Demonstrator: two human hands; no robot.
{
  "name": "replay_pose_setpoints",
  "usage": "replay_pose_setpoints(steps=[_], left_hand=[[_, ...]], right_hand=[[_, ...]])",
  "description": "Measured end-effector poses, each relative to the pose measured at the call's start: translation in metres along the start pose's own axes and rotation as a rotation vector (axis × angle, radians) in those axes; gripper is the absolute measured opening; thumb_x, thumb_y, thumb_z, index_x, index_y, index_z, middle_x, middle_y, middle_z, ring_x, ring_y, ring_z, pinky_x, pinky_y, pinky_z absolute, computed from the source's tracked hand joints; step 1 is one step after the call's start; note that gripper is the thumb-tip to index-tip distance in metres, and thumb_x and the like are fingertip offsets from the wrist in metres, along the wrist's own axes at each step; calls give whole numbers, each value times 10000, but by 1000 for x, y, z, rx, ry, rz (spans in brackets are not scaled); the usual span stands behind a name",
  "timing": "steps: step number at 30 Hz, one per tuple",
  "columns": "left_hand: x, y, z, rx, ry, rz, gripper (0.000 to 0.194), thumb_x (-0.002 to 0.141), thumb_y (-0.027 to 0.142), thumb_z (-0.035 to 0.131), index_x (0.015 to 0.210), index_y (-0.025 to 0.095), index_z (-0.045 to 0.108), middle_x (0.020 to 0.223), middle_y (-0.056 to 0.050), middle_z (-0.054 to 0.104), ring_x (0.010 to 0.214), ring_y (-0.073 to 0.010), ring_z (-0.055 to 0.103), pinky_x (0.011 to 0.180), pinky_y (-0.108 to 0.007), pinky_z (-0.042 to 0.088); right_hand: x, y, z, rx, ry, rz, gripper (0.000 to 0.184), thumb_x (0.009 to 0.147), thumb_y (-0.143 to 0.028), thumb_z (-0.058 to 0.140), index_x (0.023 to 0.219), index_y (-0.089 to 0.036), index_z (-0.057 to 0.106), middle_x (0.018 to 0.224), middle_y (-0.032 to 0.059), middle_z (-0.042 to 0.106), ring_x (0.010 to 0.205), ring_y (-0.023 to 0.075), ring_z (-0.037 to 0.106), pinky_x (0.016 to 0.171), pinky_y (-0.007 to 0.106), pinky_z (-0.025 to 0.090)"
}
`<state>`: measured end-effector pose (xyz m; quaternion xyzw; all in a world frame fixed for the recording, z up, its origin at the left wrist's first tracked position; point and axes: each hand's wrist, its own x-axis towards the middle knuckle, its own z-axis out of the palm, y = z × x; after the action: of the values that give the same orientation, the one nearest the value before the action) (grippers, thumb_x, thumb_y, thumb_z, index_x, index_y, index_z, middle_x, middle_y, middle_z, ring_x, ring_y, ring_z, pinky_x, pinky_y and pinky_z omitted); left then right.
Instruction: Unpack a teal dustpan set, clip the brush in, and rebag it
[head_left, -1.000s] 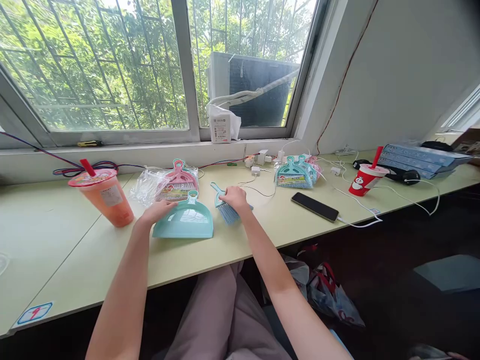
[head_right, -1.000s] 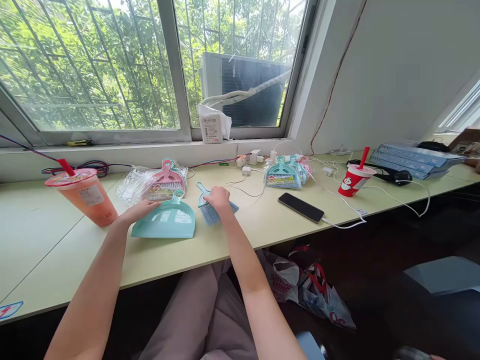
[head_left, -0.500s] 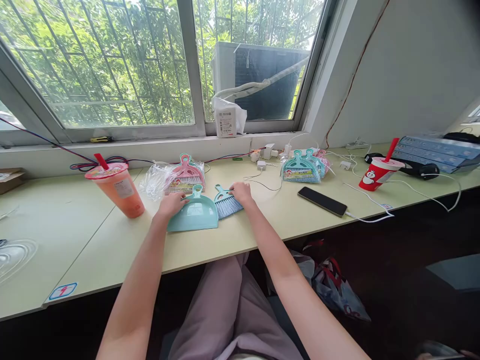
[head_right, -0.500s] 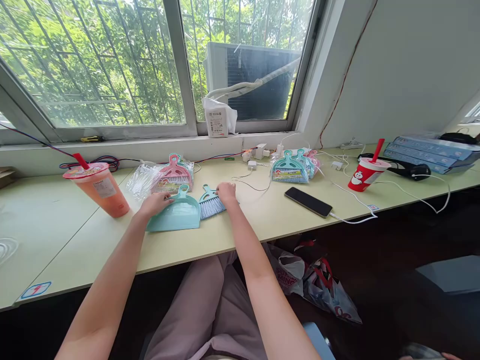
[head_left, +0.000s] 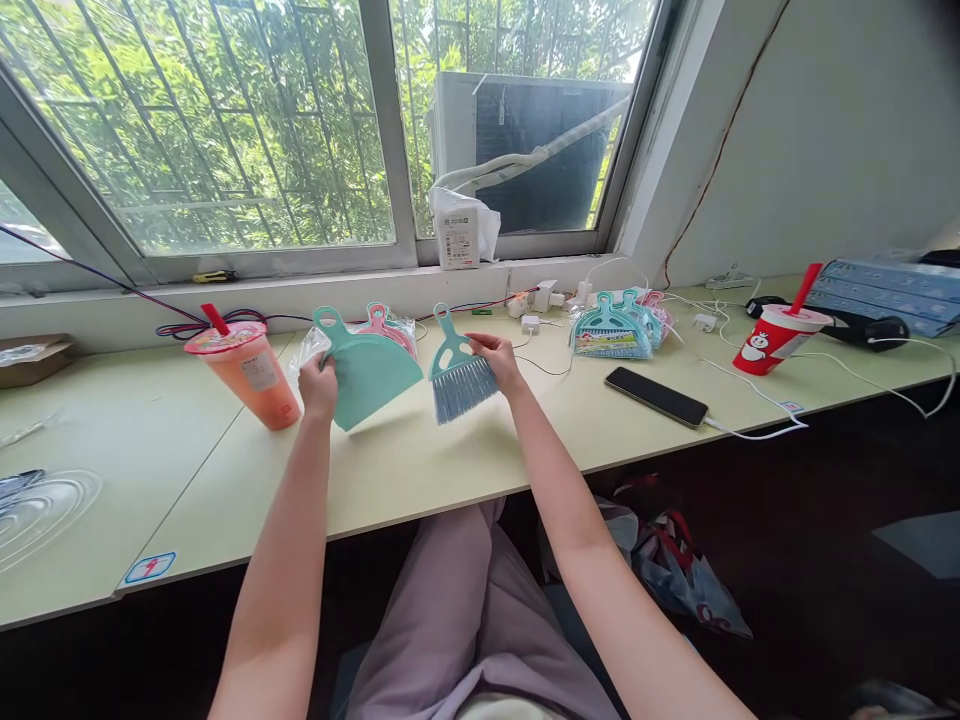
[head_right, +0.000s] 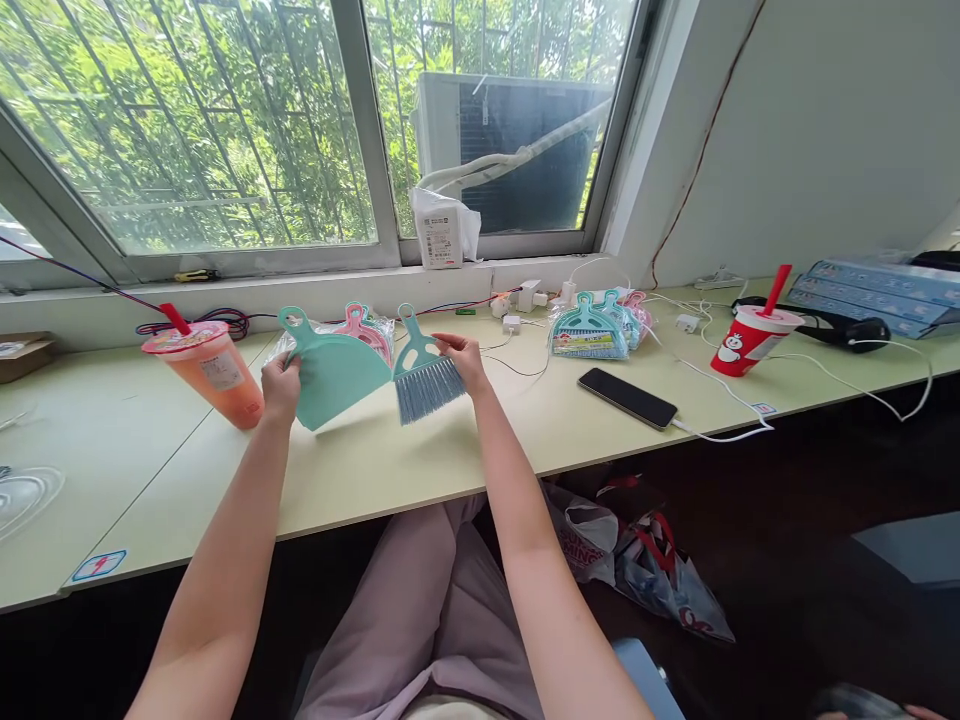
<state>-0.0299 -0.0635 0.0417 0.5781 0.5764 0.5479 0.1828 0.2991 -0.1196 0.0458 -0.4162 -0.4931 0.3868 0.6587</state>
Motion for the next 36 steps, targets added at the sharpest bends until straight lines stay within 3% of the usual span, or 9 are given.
replay_pose_setpoints(steps=[3,8,11,15,18,21,23,25,36], left_hand=[[-8,14,6,-119,73,-33,225,848,297,534,1005,193,658,1010,-72,706,1036,-239,626,918,-319,483],[-38,36,28,-450,-474,-29,327,868,427,616,1103,204,657,1076,-85,716,1027,-243,672,856,-328,548],[-54,41,39,-436,-654,23,534,790,482,757,1238,221,631,1148,-84,709,1063,-255,679,883,-338,556],[-61,46,43,-426,-687,72,647,691,447,857,1254,194,664,1172,-79,711,1099,-275,663,927,-339,531],[-60,50,39,-454,-744,84,539,744,497,811,1169,176,727,1114,-75,731,1065,-276,665,905,-334,516],[-59,53,33,-461,-817,61,511,741,510,813,1134,188,752,1075,-72,740,1014,-268,673,858,-319,509],[-59,54,31,-458,-828,36,519,718,517,828,1120,196,760,1040,-71,744,968,-262,679,816,-310,507],[-59,54,30,-445,-826,23,512,704,521,834,1093,195,768,999,-71,745,921,-254,678,779,-302,505],[-70,53,50,-314,-753,94,417,757,522,749,962,159,767,864,-47,709,777,-193,613,690,-266,456]], right_hand=[[-7,-1,12,98,-24,-12,343,739,-425,783,998,-200,776,807,9,731,711,138,627,697,268,515],[-27,7,50,-294,83,-154,167,871,-339,678,967,-218,742,1014,48,754,872,182,672,871,304,517],[-35,10,60,-558,67,-191,126,928,-300,625,977,-233,720,1079,53,743,982,214,657,949,327,487],[-37,11,58,-785,66,-215,152,962,-333,602,1026,-235,699,1103,76,718,1084,260,620,995,388,465],[-32,9,54,-816,45,-302,338,944,-353,622,1251,-214,629,1385,131,596,1332,309,489,1083,467,421],[-26,3,44,-596,-227,-231,596,905,-401,673,1446,-210,510,1507,135,519,1392,301,474,1104,465,435],[-22,0,37,-369,-458,-92,615,878,-449,700,1431,-221,555,1430,103,612,1323,278,559,1086,427,473],[-20,-1,33,-194,-546,12,589,831,-484,745,1355,-235,641,1352,73,679,1263,268,613,1072,411,495],[-18,16,41,-133,-276,187,517,632,-377,925,1062,-130,781,1095,106,775,1074,244,708,1006,381,544]])
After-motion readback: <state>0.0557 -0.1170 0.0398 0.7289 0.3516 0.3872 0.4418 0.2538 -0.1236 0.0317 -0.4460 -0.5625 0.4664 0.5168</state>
